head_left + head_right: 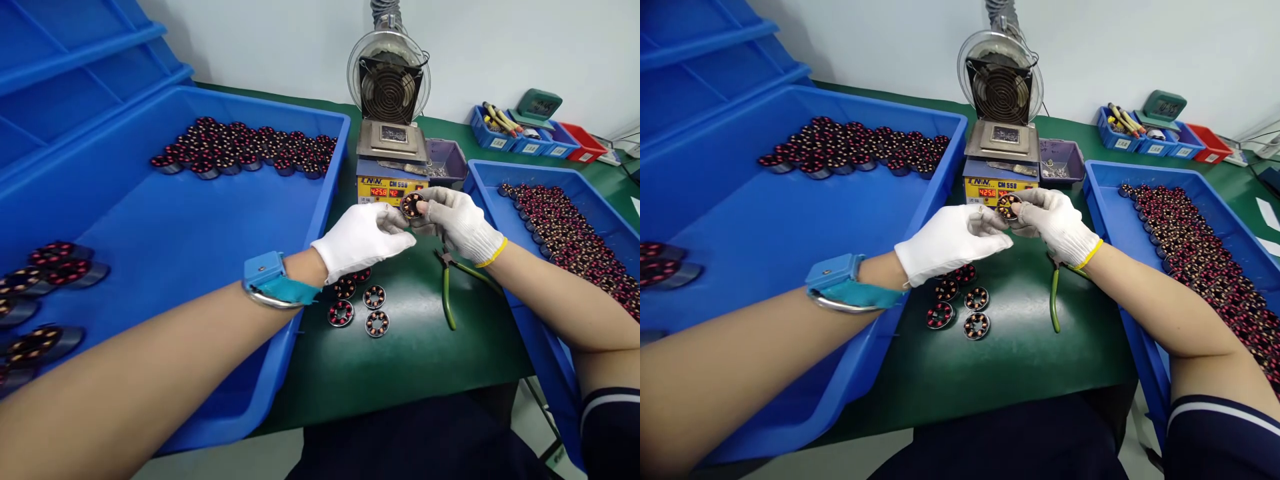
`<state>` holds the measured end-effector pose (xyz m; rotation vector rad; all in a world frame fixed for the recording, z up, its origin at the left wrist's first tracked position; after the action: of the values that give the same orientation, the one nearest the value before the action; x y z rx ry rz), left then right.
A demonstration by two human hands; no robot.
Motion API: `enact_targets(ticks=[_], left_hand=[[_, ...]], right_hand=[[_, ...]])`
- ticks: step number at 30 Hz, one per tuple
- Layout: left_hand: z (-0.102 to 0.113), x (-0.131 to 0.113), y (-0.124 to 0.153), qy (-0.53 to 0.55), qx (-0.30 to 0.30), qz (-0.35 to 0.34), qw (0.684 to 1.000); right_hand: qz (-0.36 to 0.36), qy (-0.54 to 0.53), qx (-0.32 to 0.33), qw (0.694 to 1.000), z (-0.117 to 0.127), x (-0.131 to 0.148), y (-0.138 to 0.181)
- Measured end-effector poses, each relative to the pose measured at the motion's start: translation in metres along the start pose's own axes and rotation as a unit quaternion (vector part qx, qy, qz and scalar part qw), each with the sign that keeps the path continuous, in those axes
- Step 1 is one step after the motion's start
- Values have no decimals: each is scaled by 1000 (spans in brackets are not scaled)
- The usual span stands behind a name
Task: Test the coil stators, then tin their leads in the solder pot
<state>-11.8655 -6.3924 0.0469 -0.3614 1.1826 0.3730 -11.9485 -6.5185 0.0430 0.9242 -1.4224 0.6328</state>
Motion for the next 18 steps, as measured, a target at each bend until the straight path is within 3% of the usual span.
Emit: enact_targets(ticks=[2,6,8,14,18], left_hand=[[3,-4,2,-8,-13,1,1000],[12,-3,2,-58,-103,17,993],[9,0,0,-62,-95,25,993],[5,-9,7,24,-58,-22,998],[20,-10,9,104,-135,-20,985]], right_hand=[[7,7,-15,1000,2,1,0],[15,37,-22,999,1,3,1],[35,65,-20,997,0,4,2],[111,105,-9,988,-2,7,2],[103,93,-28,990,3,7,1]])
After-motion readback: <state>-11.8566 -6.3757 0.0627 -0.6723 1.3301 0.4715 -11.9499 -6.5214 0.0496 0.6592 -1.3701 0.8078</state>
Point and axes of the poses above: each hand's wrist, its own y-axis away from the middle knuckle, its own z-axis out of the back of the hand, x = y × z, the point moved 6 cm from there along -y, towards the middle knuckle, and after that the axes turned 2 degrees about -z, right-handed, at the moved point
